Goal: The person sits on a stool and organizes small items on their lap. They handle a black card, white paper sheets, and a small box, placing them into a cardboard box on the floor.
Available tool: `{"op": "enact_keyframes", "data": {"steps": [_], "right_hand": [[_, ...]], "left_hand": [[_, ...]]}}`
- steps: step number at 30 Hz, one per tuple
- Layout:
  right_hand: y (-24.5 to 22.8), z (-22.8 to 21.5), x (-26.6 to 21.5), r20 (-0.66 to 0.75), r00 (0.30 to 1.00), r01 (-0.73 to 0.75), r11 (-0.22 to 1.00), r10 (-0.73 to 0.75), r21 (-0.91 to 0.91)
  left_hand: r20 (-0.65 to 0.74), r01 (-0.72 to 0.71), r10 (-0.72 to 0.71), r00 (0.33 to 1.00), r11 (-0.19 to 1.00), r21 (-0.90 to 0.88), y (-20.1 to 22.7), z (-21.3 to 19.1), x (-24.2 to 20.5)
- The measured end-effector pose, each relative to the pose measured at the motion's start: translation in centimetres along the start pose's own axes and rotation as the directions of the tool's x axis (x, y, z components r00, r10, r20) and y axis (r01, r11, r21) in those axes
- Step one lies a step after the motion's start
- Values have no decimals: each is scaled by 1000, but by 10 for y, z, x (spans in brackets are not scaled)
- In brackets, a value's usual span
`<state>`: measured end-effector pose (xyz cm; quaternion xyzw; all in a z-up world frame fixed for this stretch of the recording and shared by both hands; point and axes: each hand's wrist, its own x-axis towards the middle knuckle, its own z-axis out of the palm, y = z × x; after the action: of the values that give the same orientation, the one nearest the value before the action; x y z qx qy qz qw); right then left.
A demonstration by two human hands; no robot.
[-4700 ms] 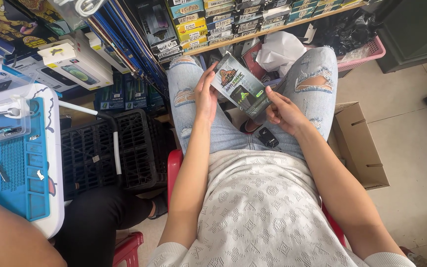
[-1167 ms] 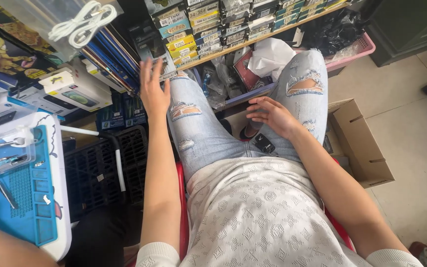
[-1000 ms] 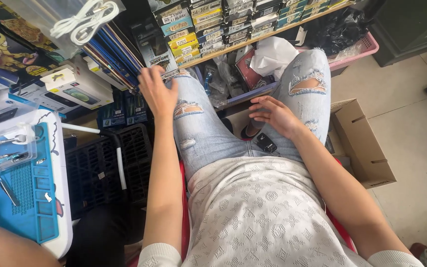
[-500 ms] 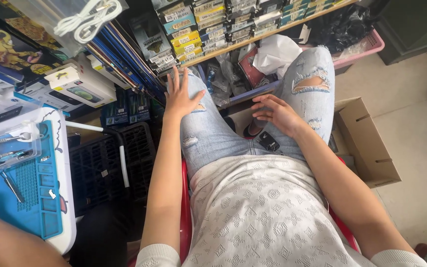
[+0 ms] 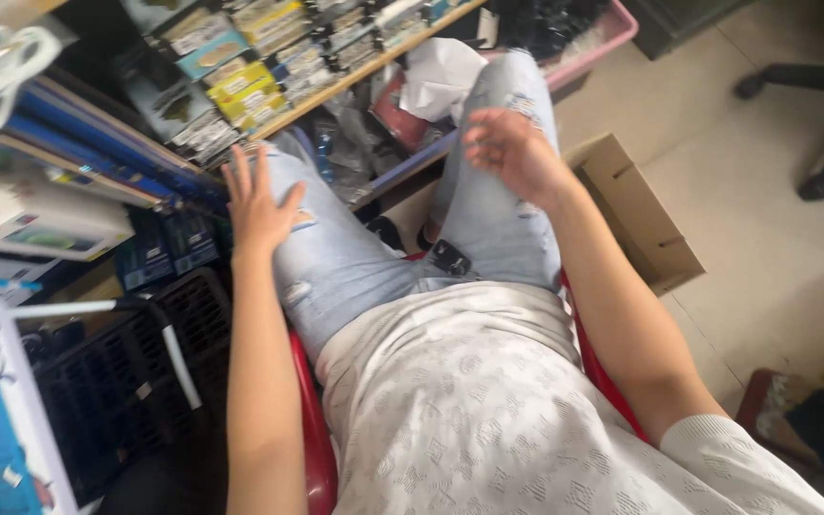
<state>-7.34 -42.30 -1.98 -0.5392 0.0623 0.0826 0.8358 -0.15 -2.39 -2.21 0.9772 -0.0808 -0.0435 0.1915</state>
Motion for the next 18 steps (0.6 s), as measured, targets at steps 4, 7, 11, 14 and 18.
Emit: {"op": "enact_keyframes", "data": {"steps": [4, 7, 11, 14, 18], "right_hand": [[-46, -36, -31, -267, 960, 127, 982, -86, 143], [-13, -103, -30, -528, 848, 147, 979, -51, 141], [149, -248, -19, -590, 787, -3, 957, -177, -291], [261, -292, -41, -485, 872, -308, 849, 71, -429], [305, -274, -68, -452, 817, -534, 766, 358, -358]], "left_hand": [[53, 87, -84, 995, 995, -54, 5, -1, 0], [59, 87, -84, 995, 994, -68, 9, -4, -1], [6, 37, -37, 999, 998, -45, 2, 4, 1], [6, 41, -40, 999, 998, -46, 9, 2, -1], [27, 68, -67, 997, 997, -37, 11, 3, -1]]}}
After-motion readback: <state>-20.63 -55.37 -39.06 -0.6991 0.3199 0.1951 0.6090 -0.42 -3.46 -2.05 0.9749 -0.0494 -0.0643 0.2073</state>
